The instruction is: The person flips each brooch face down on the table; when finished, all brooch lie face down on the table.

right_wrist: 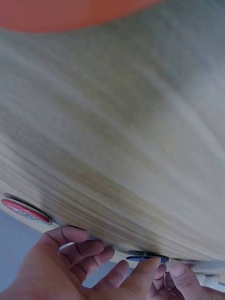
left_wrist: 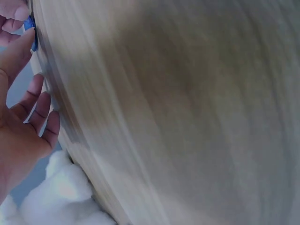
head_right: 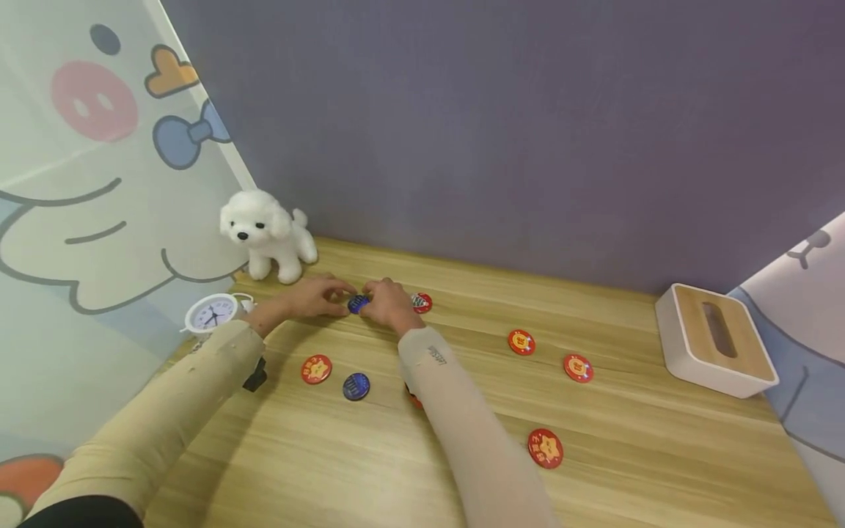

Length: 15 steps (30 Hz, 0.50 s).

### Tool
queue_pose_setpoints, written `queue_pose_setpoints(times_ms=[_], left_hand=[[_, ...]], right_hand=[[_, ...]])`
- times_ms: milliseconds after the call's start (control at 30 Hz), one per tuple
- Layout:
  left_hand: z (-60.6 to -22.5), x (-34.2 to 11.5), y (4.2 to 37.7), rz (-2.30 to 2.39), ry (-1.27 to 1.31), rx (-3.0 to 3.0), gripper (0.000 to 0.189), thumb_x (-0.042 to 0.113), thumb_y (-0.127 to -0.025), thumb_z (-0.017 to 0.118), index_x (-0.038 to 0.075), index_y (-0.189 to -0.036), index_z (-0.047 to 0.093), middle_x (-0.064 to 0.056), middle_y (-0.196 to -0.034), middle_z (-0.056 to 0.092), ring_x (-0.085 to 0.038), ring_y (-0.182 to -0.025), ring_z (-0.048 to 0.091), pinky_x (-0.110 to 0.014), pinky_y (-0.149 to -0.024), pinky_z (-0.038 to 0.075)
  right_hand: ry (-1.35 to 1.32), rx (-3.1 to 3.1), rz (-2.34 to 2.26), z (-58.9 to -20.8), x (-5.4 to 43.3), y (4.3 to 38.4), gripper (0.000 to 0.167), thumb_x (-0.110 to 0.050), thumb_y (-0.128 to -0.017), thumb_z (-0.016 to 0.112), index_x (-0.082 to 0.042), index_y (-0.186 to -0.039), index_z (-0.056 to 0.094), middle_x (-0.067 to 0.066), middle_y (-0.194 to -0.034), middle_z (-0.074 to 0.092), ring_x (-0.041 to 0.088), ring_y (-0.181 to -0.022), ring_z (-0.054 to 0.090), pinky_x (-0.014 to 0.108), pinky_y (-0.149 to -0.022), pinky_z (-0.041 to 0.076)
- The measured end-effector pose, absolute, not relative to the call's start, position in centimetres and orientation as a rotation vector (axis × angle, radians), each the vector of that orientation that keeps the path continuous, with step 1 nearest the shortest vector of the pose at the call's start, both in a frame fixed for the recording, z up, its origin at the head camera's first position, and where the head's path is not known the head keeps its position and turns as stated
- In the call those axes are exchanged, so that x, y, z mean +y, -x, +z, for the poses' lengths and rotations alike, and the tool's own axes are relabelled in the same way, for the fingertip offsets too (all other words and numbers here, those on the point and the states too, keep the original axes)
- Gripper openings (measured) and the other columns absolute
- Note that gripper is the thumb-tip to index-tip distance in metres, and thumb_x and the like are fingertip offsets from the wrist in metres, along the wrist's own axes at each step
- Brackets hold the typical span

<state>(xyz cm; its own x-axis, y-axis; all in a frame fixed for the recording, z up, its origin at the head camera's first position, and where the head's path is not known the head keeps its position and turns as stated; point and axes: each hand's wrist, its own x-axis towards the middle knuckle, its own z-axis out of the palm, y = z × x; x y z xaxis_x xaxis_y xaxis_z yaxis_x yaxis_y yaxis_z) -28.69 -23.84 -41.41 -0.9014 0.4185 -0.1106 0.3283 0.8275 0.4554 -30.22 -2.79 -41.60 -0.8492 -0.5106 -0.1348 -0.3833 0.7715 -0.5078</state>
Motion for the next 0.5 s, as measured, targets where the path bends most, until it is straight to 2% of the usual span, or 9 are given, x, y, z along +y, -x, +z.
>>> queue_pose_setpoints(times_ms=[333,500], left_hand=[[-41.47,-23.71,28.97,0.616,-0.591,2.833,0.05,0.035,-0.09,0.075,0.013,-0.134,0.064,-0.017,-0.121,0.061,-0.033,-0.113,0.057,-0.051,-0.098,0.046],[-41.69,-23.64,29.09,0.62,-0.566,2.84,0.05,0.034,-0.089,0.076,0.011,-0.132,0.064,-0.016,-0.12,0.062,-0.032,-0.113,0.058,-0.051,-0.099,0.046]], right_hand=[[0.696,2.693,-0.708,-41.71,-2.76,30.51,0.046,-0.033,-0.091,0.074,-0.018,-0.133,0.065,0.01,-0.13,0.061,0.027,-0.118,0.057,0.043,-0.097,0.05],[0.676,2.686,-0.735,-41.75,-2.84,30.54,0.044,-0.03,-0.09,0.075,-0.017,-0.13,0.065,0.011,-0.126,0.061,0.026,-0.11,0.059,0.041,-0.092,0.05]])
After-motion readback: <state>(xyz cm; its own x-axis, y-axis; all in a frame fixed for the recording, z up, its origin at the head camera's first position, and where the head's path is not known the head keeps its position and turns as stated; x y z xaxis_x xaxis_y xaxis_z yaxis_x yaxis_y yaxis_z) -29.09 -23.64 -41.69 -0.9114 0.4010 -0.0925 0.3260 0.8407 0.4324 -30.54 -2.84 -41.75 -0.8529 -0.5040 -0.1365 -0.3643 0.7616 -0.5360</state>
